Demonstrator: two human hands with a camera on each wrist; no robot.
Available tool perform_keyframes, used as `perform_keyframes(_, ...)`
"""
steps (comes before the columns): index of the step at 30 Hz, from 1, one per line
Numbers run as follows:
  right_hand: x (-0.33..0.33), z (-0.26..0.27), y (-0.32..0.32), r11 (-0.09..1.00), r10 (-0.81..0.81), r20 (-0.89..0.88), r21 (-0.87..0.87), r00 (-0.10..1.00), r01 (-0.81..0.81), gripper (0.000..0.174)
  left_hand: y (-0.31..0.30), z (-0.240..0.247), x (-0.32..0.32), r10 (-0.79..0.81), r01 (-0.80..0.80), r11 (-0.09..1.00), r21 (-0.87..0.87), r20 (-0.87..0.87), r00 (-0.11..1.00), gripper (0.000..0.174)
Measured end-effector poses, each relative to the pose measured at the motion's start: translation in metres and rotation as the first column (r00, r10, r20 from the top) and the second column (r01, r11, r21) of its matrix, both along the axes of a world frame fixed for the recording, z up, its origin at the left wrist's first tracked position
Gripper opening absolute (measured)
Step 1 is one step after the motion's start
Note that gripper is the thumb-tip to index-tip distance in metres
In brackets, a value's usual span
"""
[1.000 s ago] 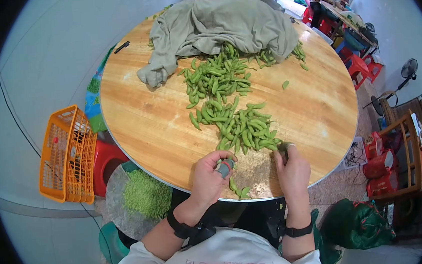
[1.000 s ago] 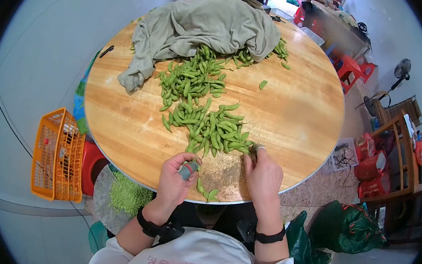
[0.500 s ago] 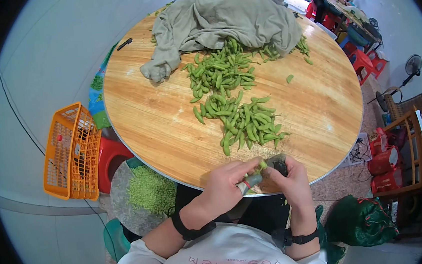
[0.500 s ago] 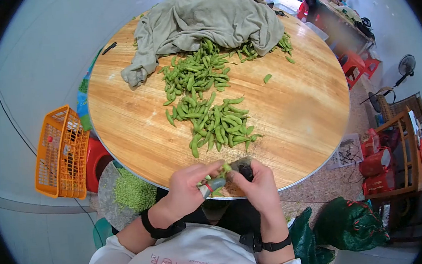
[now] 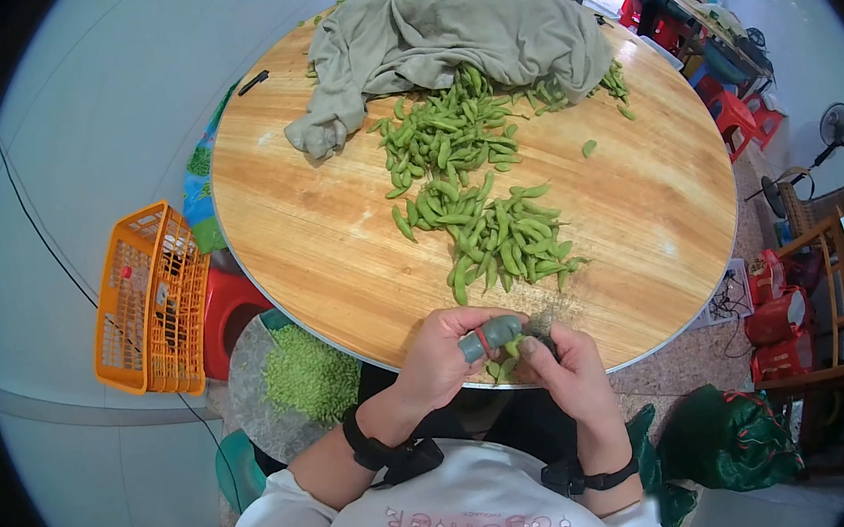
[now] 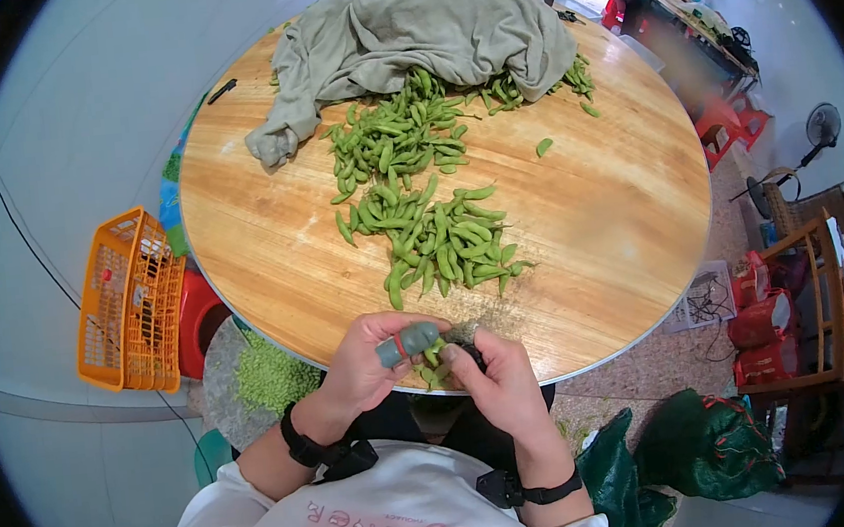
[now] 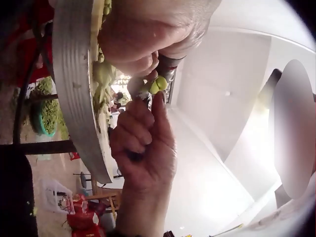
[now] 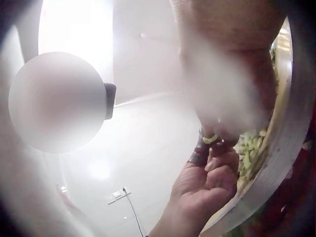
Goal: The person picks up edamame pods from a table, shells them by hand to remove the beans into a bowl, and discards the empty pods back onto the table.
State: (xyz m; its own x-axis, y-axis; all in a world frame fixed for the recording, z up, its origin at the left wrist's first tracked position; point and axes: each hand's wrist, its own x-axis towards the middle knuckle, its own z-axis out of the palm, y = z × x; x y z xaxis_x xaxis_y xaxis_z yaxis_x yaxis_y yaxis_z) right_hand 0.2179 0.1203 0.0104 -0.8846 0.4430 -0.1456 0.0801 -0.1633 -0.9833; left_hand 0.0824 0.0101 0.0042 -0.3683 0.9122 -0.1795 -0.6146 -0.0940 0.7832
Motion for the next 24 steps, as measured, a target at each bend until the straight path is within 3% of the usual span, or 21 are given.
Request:
perform_keyframes(3,0.001,0.001,0.002,0.996,-0.039,0.046,0.087,0.998,0.035,0.013,-0.004,0.009,-0.008,-0.044,0.041,0.998,0.04,0.076,0.996,0.031)
perform_keyframes(6,0.001,0.006,0.001,0.97,-0.067,-0.046,0.231,0.997,0.076,0.012,-0.003,0.008,-0.011,-0.029,0.027,0.997,0.066,0.024,0.999,0.034)
perform_keyframes(8,0.004,0.003,0.006,0.95,0.055,-0.012,0.309,0.998,-0.049,0.014,-0.003,0.0,-0.008,-0.142,0.143,0.99,0.0,0.078,0.987,0.029)
perform_keyframes(11,0.004,0.004,0.009,0.918,0.177,0.078,0.346,0.981,-0.193,0.015,-0.006,-0.008,-0.009,-0.1,0.101,0.995,0.008,0.202,0.974,0.022)
perform_keyframes(12,0.004,0.002,0.008,0.918,0.179,0.08,0.345,0.981,-0.195,0.015,-0.007,-0.008,-0.01,-0.098,0.099,0.995,0.007,0.204,0.974,0.022)
perform_keyframes(14,0.002,-0.004,0.003,0.934,0.043,0.147,0.345,0.988,-0.092,0.015,-0.008,-0.007,-0.012,0.0,0.002,0.998,-0.056,0.048,0.999,0.016)
perform_keyframes(15,-0.002,0.009,-0.002,0.992,-0.002,0.113,0.125,0.994,-0.012,0.017,-0.008,-0.007,-0.012,0.002,0.001,0.998,-0.059,0.05,0.999,0.016)
perform_keyframes(16,-0.001,0.013,-0.002,0.992,0.0,0.115,0.123,0.993,-0.015,0.017,-0.006,-0.006,-0.012,0.032,-0.032,0.999,-0.041,-0.014,0.999,0.014)
perform_keyframes(18,-0.001,0.016,-0.001,0.983,0.091,0.064,-0.165,0.994,-0.079,0.02,-0.004,-0.004,-0.01,0.065,-0.067,0.997,-0.023,-0.08,0.995,0.013)
perform_keyframes(20,-0.001,0.009,-0.003,0.973,0.137,0.036,-0.193,0.99,-0.128,0.021,-0.001,-0.003,-0.005,0.151,-0.18,0.981,-0.068,-0.307,0.94,0.011)
perform_keyframes(21,-0.001,0.006,-0.004,0.96,0.181,0.009,-0.219,0.984,-0.174,0.023,0.0,-0.002,-0.003,0.15,-0.18,0.981,-0.069,-0.307,0.94,0.011)
perform_keyframes(23,-0.004,0.005,-0.005,0.955,0.177,0.007,-0.242,0.984,-0.17,0.022,0.001,0.0,-0.001,0.193,-0.266,0.962,-0.052,-0.56,0.806,0.011)
perform_keyframes(24,-0.005,0.005,-0.004,0.95,0.174,0.002,-0.262,0.985,-0.167,0.022,0.001,-0.001,-0.002,0.193,-0.266,0.962,-0.053,-0.559,0.806,0.011)
